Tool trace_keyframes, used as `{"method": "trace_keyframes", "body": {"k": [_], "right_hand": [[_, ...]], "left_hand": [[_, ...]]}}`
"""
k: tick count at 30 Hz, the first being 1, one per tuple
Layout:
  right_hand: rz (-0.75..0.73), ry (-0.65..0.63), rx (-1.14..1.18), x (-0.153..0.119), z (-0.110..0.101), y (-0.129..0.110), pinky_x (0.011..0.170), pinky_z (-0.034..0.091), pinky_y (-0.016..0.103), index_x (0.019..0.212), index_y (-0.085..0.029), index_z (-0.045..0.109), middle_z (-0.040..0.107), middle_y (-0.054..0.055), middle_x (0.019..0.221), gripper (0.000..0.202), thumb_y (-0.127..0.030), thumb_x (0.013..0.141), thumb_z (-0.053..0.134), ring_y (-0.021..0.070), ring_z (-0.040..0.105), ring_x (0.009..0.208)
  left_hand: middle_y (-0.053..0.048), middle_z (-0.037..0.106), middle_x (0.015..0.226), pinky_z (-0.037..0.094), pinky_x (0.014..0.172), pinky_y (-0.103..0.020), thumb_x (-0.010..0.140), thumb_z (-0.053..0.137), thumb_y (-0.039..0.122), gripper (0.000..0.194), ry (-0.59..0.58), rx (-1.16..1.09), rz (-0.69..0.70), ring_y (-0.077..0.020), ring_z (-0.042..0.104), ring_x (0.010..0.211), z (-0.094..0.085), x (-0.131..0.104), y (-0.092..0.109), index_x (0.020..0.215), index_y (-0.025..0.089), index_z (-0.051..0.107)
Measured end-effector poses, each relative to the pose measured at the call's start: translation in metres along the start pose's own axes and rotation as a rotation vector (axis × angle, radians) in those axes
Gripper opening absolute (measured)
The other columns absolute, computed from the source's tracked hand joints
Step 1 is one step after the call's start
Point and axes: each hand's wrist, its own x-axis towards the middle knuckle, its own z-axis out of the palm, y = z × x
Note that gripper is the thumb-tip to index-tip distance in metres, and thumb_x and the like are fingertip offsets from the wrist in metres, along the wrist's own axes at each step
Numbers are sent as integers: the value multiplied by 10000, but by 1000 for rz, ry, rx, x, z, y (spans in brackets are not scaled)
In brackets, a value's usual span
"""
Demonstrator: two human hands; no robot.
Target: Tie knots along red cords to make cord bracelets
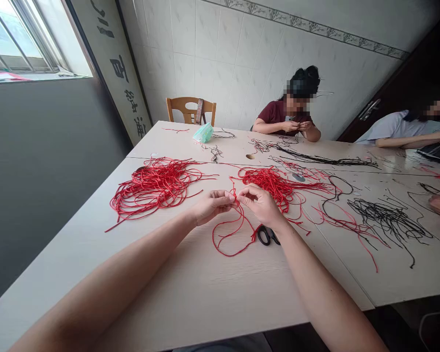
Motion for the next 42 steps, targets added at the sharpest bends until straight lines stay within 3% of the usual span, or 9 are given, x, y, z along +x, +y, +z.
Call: {"method": "trace_keyframes", "body": {"k": [5, 10, 18, 20, 24, 28, 33, 42], "right_hand": [[212, -13, 179, 1, 5, 14, 627, 404, 264, 794, -161, 642, 606, 23, 728, 227, -378, 763, 583, 138, 520, 664], [246, 21, 201, 1, 9, 17, 615, 403, 259, 787, -159, 648, 619, 26, 732, 227, -377, 735, 606, 135, 520, 653], [239, 158, 242, -2, 21, 13, 520, 352, 233, 716, -163, 590, 532, -19, 607, 171, -334, 718, 603, 104, 446, 547], [243, 179, 304, -2, 21, 13, 533, 354, 232, 709, -163, 586, 521, -24, 600, 157, -319, 717, 603, 99, 438, 549], [291, 212, 539, 0, 18, 16, 583, 367, 236, 713, -165, 594, 518, -27, 612, 148, -308, 697, 630, 89, 439, 562], [344, 197, 723, 0, 17, 15, 572, 358, 228, 739, -176, 617, 516, -27, 640, 147, -301, 675, 662, 81, 423, 561], [362, 240, 843, -1, 20, 10, 543, 336, 213, 748, -186, 634, 501, -32, 656, 127, -272, 668, 681, 68, 399, 556], [387, 230, 805, -5, 34, 8, 513, 318, 217, 750, -172, 636, 488, -21, 638, 175, -314, 660, 686, 75, 377, 549]], "left_hand": [[-34, 627, 736, 407, 655, -244, 713, 644, 381, 266, 164, 483, 256, -117, 548, 677, 4, 0, 1, 779, 124, 623], [-47, 631, 737, 416, 603, -239, 752, 587, 397, 274, 240, 691, 314, -128, 552, 656, 7, 0, -1, 782, 126, 620], [-29, 679, 778, 435, 705, -271, 765, 571, 365, 200, 376, 950, 419, -154, 593, 720, 12, -3, 0, 783, 184, 656], [-36, 678, 809, 437, 729, -279, 756, 586, 348, 184, 353, 902, 425, -158, 597, 748, 14, -4, 0, 804, 185, 657], [-71, 666, 892, 452, 782, -299, 724, 637, 312, 219, 254, 481, 379, -169, 607, 836, 14, 0, -1, 872, 152, 617], [-52, 668, 854, 440, 807, -303, 670, 698, 296, 275, 261, 187, 306, -150, 602, 822, 13, 2, -3, 885, 146, 611], [-29, 665, 807, 422, 753, -277, 623, 731, 294, 286, 257, 149, 224, -129, 576, 753, 18, -1, -3, 856, 152, 645], [22, 566, 673, 344, 598, -211, 697, 658, 340, 183, 316, 179, 308, -77, 470, 619, 16, 0, -6, 746, 170, 613]]}}
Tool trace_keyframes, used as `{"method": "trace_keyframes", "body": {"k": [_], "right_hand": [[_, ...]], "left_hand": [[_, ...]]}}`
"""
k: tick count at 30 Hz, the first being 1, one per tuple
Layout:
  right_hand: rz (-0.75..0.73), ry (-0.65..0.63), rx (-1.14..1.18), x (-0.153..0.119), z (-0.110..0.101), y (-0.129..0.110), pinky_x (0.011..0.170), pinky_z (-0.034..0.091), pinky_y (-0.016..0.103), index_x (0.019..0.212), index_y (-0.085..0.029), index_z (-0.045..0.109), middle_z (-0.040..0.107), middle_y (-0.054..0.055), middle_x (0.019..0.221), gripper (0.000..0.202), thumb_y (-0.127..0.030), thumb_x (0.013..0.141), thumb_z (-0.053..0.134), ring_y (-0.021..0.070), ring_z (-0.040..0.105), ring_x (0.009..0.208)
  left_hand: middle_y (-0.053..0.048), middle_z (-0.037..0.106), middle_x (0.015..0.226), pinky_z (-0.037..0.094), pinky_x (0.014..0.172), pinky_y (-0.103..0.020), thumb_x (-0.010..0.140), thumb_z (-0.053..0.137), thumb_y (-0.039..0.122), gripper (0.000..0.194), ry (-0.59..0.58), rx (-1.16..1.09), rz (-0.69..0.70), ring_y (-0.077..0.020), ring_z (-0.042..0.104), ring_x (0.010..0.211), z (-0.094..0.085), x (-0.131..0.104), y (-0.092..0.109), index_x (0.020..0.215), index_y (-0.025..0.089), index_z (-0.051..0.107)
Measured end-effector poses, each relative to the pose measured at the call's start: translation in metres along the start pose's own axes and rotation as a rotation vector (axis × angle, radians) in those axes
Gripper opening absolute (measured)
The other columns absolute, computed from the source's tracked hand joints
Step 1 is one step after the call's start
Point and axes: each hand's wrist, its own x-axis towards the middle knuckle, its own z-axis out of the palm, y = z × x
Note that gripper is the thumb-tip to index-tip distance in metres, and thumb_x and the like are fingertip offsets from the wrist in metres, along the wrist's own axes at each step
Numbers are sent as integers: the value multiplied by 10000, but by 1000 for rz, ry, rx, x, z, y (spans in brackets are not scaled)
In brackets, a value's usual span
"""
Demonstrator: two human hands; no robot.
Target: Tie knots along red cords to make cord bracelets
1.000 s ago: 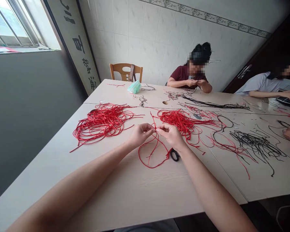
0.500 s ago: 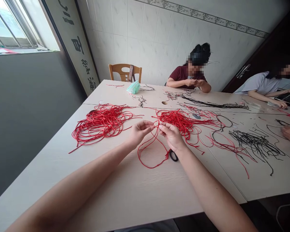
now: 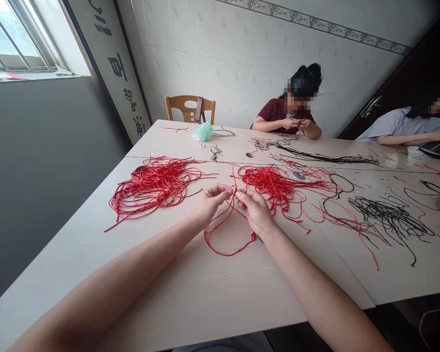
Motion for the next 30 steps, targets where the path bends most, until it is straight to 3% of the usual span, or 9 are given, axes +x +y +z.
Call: {"method": "trace_keyframes", "body": {"k": [6, 12, 16, 21, 30], "right_hand": [[20, 1, 8, -2, 4, 1, 492, 302, 214, 733, -166, 623, 480, -23, 622, 222, -360, 645, 682, 76, 367, 538], [64, 25, 23, -3, 7, -1, 485, 302, 219, 729, -169, 596, 491, -26, 623, 234, -372, 636, 665, 74, 373, 515], [46, 46, 3, -2, 5, 3, 476, 295, 218, 735, -165, 588, 482, -24, 624, 249, -381, 637, 663, 75, 371, 517], [-37, 74, -77, -2, 3, 6, 476, 280, 223, 701, -173, 558, 456, -37, 585, 207, -362, 675, 640, 76, 351, 507], [-205, 151, -370, -4, 2, 4, 452, 255, 227, 739, -186, 545, 411, -57, 529, 192, -368, 729, 604, 85, 320, 472]], "left_hand": [[1, 584, 716, 380, 663, -233, 718, 626, 338, 186, -30, 103, 27, -103, 507, 669, -1, -2, 3, 751, 157, 595], [-18, 592, 731, 381, 653, -239, 737, 582, 293, 132, -19, 401, 196, -121, 511, 682, -2, -2, 4, 742, 161, 593], [-25, 612, 757, 380, 657, -247, 767, 563, 320, 163, -2, 479, 247, -128, 524, 701, -3, -2, 5, 779, 163, 605], [-43, 625, 797, 396, 673, -258, 777, 568, 353, 204, -23, 435, 227, -138, 546, 731, -3, -2, 3, 805, 155, 606], [-59, 647, 816, 450, 707, -266, 717, 651, 311, 266, -39, 140, 74, -148, 599, 763, -1, -3, 1, 911, 145, 577]]}}
